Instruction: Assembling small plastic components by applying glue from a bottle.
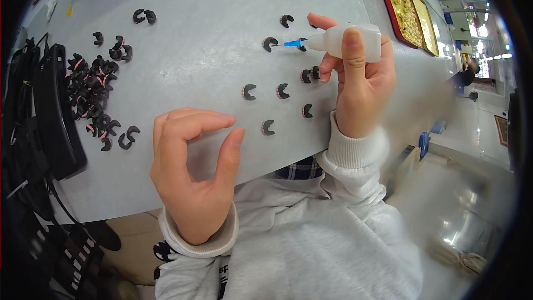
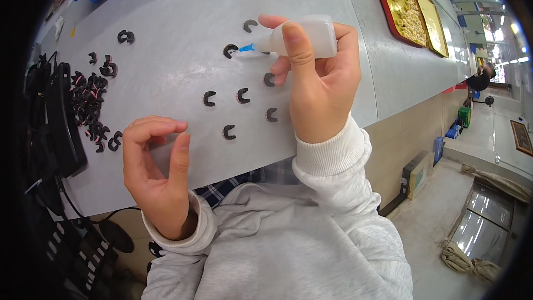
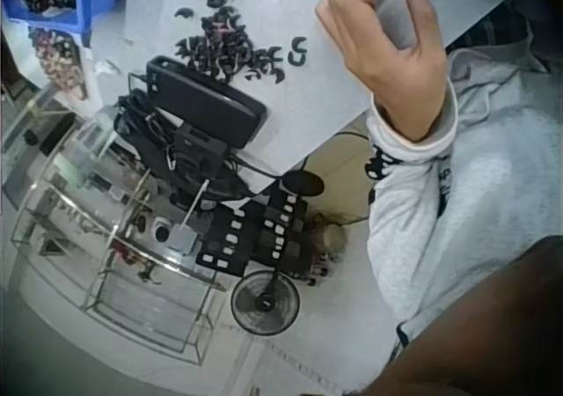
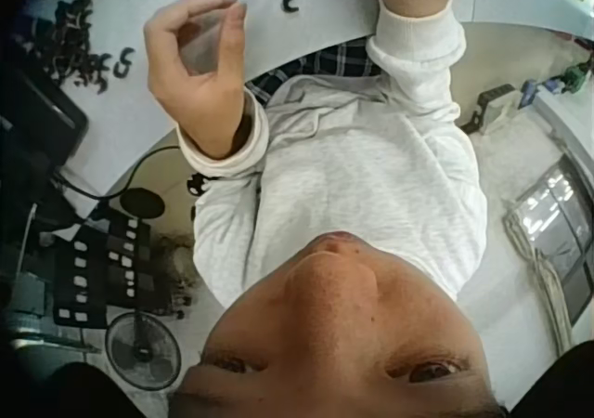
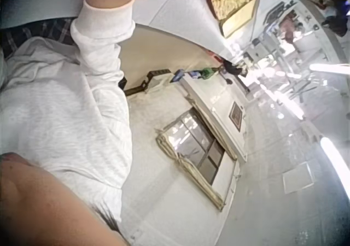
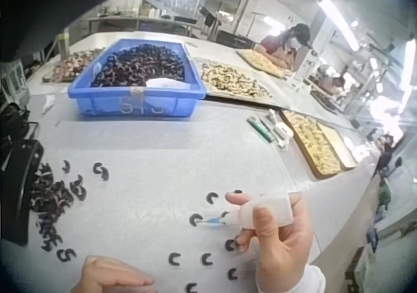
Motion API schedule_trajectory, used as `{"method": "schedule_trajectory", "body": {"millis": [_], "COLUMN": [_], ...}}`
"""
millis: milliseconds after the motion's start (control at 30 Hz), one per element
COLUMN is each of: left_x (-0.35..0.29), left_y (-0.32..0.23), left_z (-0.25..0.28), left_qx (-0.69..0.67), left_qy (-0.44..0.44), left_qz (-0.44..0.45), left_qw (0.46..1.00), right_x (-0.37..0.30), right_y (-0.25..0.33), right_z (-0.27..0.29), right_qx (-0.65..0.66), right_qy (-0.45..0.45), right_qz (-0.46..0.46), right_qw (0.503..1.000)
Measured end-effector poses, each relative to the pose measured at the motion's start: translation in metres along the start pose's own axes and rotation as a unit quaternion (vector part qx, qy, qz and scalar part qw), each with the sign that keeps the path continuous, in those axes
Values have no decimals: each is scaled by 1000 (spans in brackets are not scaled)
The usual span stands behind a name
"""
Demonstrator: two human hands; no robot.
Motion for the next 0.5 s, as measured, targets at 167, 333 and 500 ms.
{"method": "schedule_trajectory", "body": {"millis": [167, 333, 500], "left_x": [-1, -1, -1], "left_y": [0, 0, 0], "left_z": [-1, -1, -1], "left_qx": [-3, -2, -6], "left_qy": [3, 4, 2], "left_qz": [-3, -3, 2], "left_qw": [1000, 1000, 1000], "right_x": [-1, -1, 1], "right_y": [-2, -2, 0], "right_z": [0, 0, 3], "right_qx": [-1, -7, -6], "right_qy": [4, 11, -9], "right_qz": [-1, 3, 6], "right_qw": [1000, 1000, 1000]}}
Point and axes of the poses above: each hand's wrist, its own x-axis towards the middle knuckle, its own z-axis out of the back of the hand, y = z × x, the point moved 8 cm from there along x, towards the middle knuckle, and after that the axes turned 12 degrees about -y, right-handed, at the moved point
